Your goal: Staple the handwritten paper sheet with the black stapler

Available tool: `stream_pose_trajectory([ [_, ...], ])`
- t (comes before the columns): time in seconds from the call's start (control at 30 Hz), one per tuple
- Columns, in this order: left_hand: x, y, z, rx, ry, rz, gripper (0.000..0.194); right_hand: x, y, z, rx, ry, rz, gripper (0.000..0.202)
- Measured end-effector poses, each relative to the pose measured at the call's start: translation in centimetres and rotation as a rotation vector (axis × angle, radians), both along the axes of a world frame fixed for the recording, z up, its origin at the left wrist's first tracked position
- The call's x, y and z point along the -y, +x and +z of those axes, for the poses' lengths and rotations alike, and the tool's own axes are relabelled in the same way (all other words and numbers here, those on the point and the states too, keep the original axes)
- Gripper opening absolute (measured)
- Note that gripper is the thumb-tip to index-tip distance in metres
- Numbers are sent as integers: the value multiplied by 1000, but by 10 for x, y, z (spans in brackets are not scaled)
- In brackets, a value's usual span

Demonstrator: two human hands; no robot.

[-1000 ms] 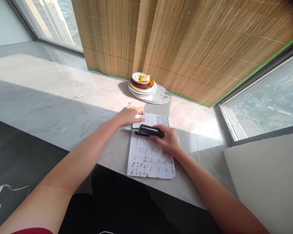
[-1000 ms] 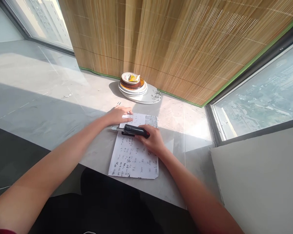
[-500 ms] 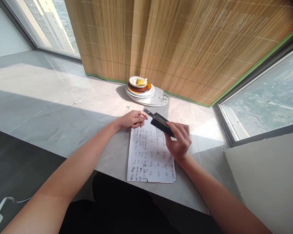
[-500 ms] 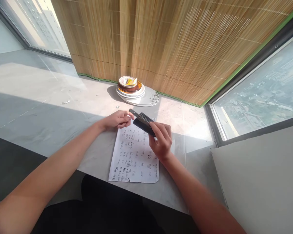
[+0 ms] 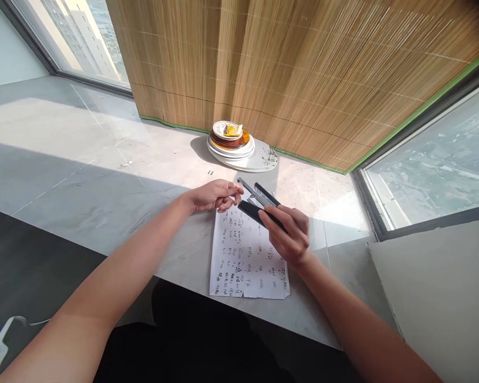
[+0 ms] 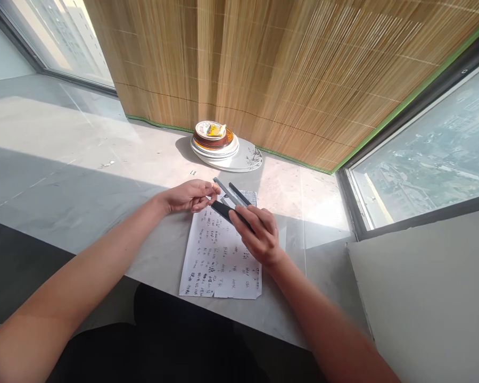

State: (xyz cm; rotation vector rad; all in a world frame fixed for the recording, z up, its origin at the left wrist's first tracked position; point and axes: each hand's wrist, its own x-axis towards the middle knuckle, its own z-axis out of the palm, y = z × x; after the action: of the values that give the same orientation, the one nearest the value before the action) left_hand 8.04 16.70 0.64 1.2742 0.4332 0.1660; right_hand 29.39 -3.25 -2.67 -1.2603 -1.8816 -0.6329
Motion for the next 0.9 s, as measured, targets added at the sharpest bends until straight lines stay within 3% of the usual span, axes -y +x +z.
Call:
stream_pose_trajectory([
  [0.13, -2, -1, -3, -1, -14, 5, 24, 2, -1, 3, 47, -1, 56, 64],
  [0.37, -3, 0, -6, 66, -66, -22, 25, 5, 3, -2, 10, -135, 30, 51],
  [0.67, -4, -2, -5, 15, -38, 23, 28, -1, 0, -1, -108, -20, -5, 49],
  [0.8, -7, -1, -7, 33, -45, 97, 28, -5, -7, 11, -315, 74, -130, 34],
  [0.9, -9, 2, -7, 86, -23, 193, 33, -6, -7, 20, -585, -53, -152, 17],
])
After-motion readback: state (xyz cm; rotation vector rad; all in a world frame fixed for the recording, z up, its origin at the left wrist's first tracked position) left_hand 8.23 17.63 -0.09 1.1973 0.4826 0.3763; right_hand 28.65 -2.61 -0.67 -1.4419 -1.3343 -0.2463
